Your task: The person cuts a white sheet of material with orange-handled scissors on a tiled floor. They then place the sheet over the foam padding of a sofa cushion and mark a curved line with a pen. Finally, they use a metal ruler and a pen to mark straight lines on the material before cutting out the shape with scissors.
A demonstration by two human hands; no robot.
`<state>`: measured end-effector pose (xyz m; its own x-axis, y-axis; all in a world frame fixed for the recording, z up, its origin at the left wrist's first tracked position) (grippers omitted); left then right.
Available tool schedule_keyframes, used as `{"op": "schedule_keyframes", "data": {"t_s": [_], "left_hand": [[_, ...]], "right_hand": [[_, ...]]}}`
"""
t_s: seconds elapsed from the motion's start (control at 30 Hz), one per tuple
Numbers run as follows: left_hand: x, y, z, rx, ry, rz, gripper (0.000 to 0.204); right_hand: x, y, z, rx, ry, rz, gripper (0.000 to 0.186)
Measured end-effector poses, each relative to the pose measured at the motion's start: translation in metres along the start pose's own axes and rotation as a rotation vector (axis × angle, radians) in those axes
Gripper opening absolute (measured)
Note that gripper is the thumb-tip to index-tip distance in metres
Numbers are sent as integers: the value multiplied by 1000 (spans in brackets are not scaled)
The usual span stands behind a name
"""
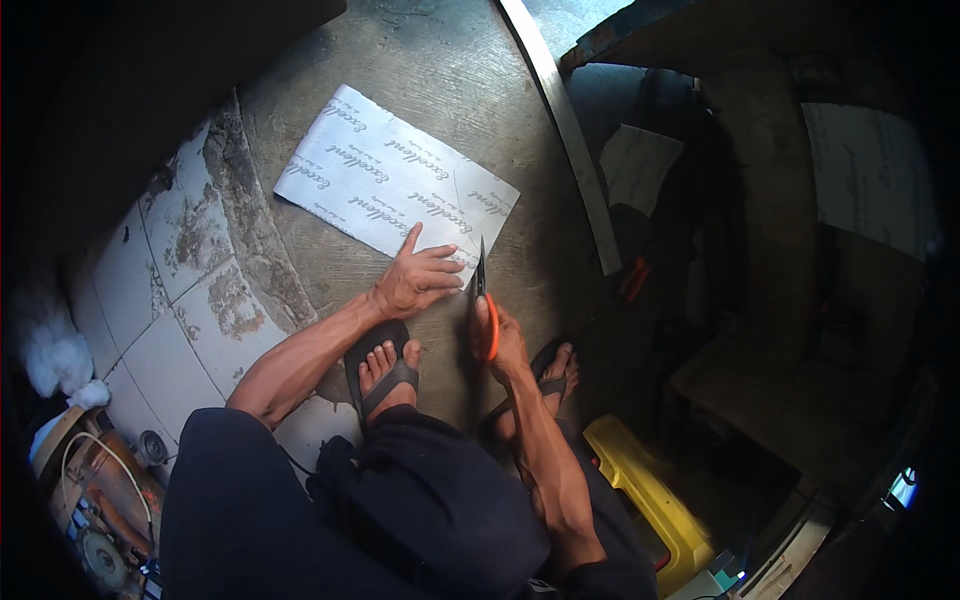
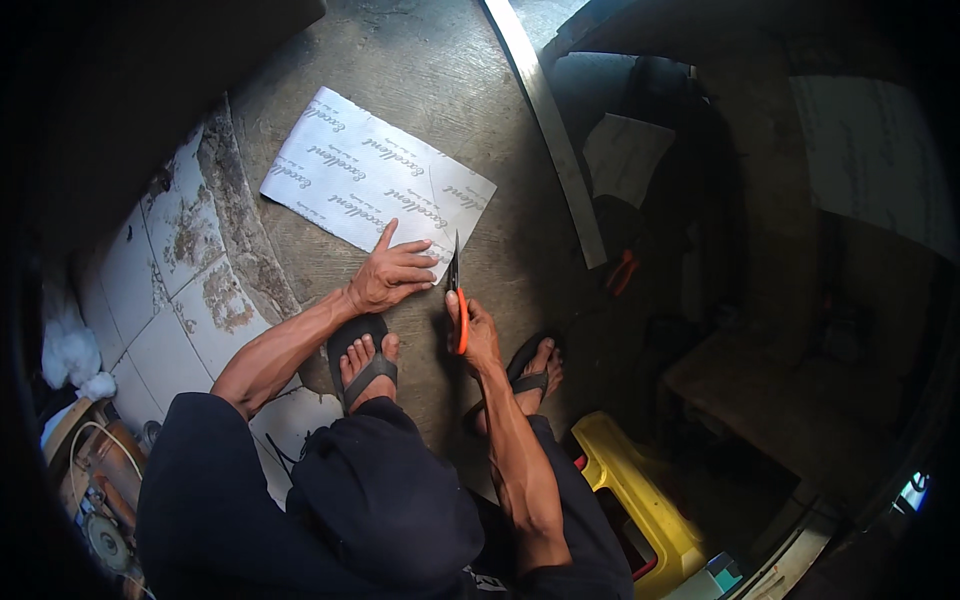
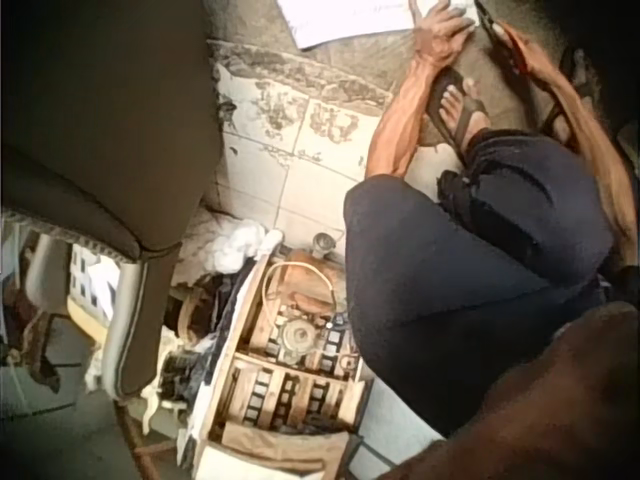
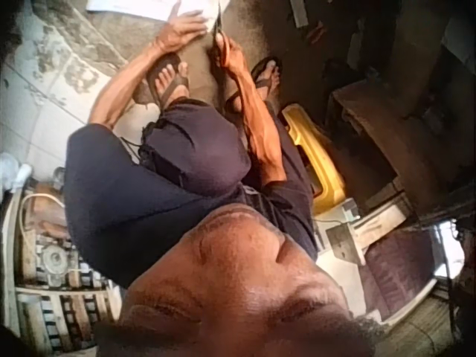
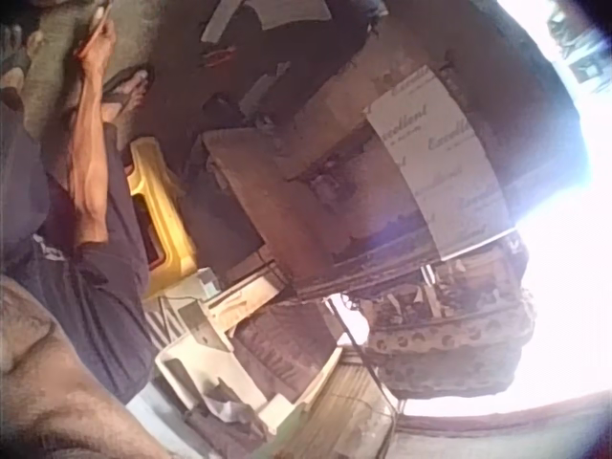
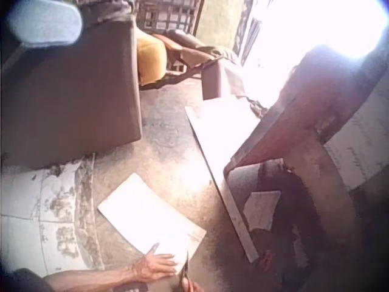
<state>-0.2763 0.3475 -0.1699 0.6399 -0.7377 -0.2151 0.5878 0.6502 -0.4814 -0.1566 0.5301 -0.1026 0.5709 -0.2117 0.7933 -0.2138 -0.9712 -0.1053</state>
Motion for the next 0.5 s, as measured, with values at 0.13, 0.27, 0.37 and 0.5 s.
{"op": "schedule_keyframes", "data": {"t_s": [0.13,0.27,0.37,0.5], "left_hand": [[0,-4,1,59,-18,-41,13],[5,-7,-2,61,-25,-29,12],[0,-5,-2,54,-7,-26,11],[0,-8,-1,108,-39,-53,13]], "right_hand": [[-6,-16,-14,91,26,-31,49],[-8,-19,-26,145,5,-64,49],[-17,-38,-15,110,-14,-124,46],[-24,-50,-18,164,0,-175,45]]}}
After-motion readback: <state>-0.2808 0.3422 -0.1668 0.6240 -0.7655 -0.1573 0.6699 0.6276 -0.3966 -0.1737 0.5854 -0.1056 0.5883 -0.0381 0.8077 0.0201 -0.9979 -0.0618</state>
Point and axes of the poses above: each hand's wrist, its own x-axis away from the middle knuckle, its own y-axis out of the palm, z = x × y, the point moved 1 cm from there along -x, towards the middle knuckle, and after that the axes turned 3 degrees about x, right-handed, at the moved point
